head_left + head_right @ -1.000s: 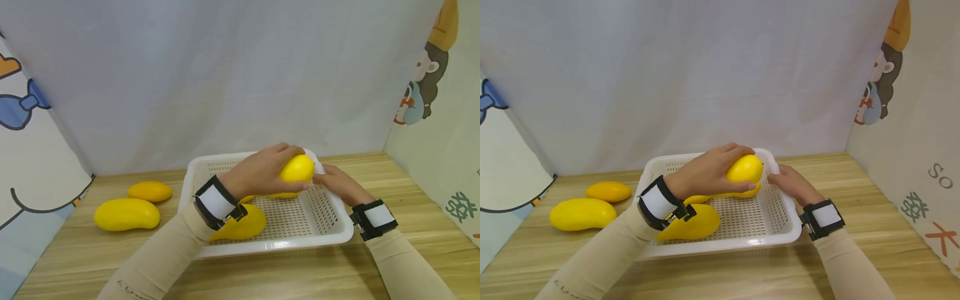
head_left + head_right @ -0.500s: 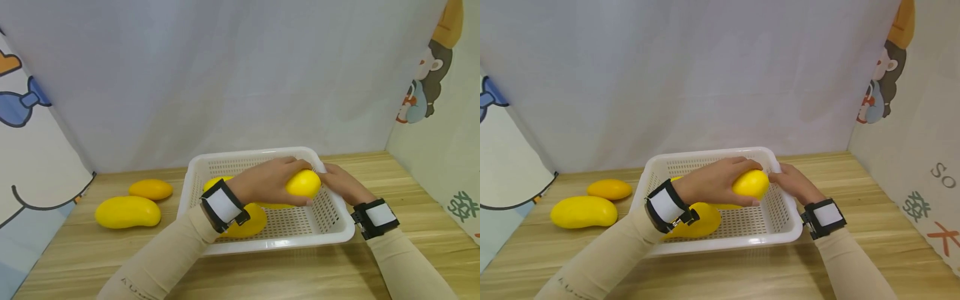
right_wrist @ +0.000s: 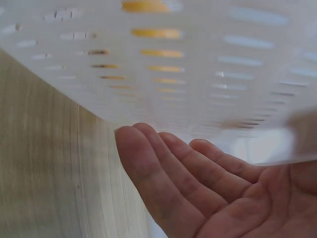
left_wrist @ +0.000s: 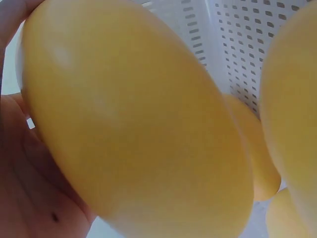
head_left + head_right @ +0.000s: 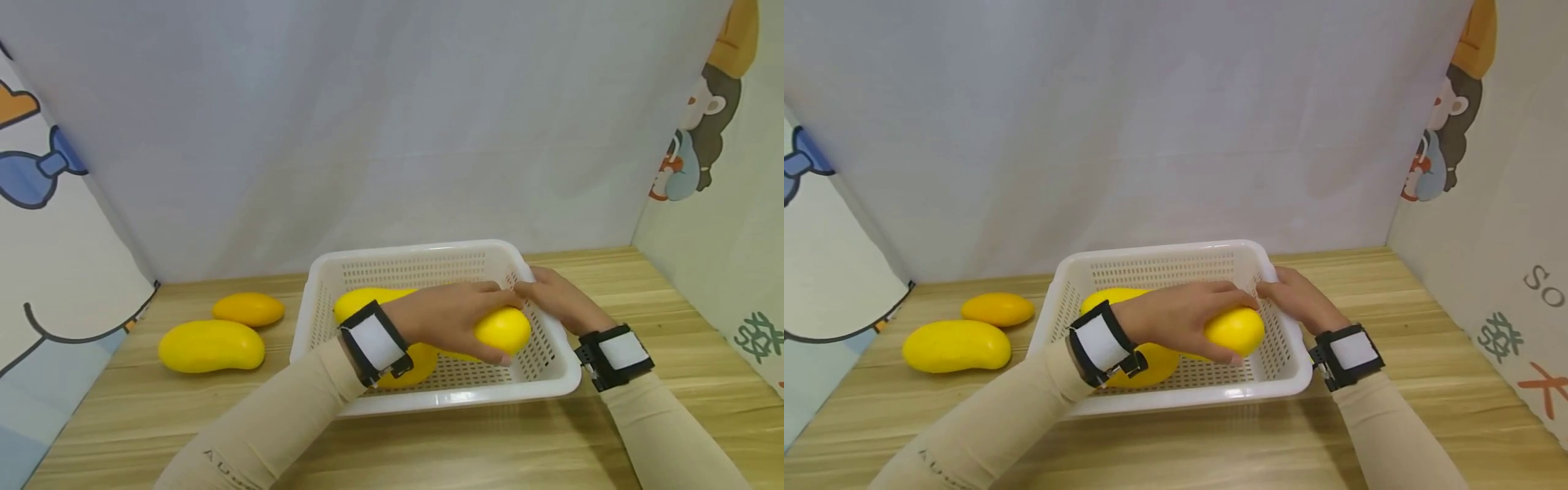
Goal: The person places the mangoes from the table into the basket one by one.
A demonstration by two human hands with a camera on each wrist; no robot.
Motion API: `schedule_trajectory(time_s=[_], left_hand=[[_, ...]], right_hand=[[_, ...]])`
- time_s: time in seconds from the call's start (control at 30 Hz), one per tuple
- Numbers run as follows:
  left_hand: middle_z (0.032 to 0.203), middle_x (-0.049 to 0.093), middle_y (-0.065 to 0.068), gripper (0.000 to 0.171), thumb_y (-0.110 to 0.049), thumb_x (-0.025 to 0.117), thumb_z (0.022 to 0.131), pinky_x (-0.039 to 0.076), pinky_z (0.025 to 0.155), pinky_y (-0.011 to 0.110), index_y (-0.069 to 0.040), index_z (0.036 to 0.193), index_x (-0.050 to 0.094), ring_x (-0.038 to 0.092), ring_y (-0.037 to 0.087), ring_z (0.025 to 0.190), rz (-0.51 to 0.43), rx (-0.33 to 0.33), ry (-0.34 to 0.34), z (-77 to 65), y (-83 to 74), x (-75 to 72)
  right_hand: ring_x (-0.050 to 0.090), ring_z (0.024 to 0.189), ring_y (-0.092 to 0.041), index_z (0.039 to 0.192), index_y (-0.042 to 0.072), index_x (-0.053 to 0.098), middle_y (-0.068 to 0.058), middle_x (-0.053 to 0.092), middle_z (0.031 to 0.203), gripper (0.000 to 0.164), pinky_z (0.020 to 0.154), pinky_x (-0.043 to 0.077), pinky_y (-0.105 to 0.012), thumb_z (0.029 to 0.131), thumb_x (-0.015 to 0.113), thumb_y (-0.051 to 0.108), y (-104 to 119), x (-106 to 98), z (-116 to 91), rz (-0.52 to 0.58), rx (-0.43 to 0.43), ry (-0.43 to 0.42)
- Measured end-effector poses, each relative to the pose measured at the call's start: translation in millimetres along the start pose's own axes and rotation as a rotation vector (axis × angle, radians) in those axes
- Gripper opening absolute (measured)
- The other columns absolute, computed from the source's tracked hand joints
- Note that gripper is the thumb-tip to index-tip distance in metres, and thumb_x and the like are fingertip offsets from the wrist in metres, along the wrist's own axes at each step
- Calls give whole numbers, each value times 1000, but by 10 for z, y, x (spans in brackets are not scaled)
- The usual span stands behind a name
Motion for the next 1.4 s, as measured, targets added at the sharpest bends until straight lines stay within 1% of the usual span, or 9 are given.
schedule_trajectory(time_s=[0.2,0.33,0.47,0.57,0.73,1.0,1.2,1.4], left_hand=[[118,44,-7,74,-64,57,79,42,73,19,-24,137,35,47,6,90,33,-4,16,5,33,59],[125,43,-8,75,-65,55,79,42,75,20,-26,139,34,46,5,94,58,-17,38,25,51,105],[129,43,-7,75,-66,56,78,40,81,19,-25,138,35,44,4,100,94,9,47,58,28,140],[127,45,-7,73,-64,57,79,39,82,18,-23,136,36,45,4,100,113,31,44,72,7,148],[129,44,-7,72,-62,59,78,39,82,19,-25,135,36,45,5,103,119,40,57,79,-4,173],[134,44,-10,73,-65,58,77,36,89,18,-27,135,38,42,5,113,153,48,83,79,-22,231],[133,45,-9,72,-63,60,77,35,90,18,-28,136,38,42,4,112,161,63,92,92,-42,260],[134,46,-6,70,-58,62,79,34,93,18,-26,137,39,43,5,113,163,109,100,100,-76,298]], right_hand=[[64,78,-35,134,3,36,-24,56,102,43,62,53,-51,95,43,20,0,11,11,3,4,3],[64,78,-34,133,2,37,-24,57,102,43,62,53,-50,94,43,20,21,-4,7,-15,-1,-11],[64,78,-34,132,0,38,-24,58,102,43,63,53,-49,95,43,21,40,-15,-3,-20,-5,-15],[64,79,-34,132,1,38,-23,58,102,42,63,53,-49,95,43,21,39,-12,-6,-16,2,-12],[64,79,-33,133,2,38,-23,58,103,43,63,53,-49,94,43,21,26,-10,-7,-20,11,-17],[63,80,-33,133,0,38,-25,56,108,43,64,53,-48,93,42,18,40,0,-9,-20,-9,-8],[64,80,-32,132,0,38,-25,57,107,43,64,53,-48,93,43,17,35,-9,-5,-33,-7,-20],[64,80,-32,132,0,39,-25,57,108,43,63,53,-47,92,43,17,25,-18,-3,-42,-6,-25]])
Point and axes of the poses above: each hand's wrist, its own z-axis towards the middle knuckle, its own x-axis out of the palm, y = z × x, the point moved 9 cm from there along z, towards the middle knuckle
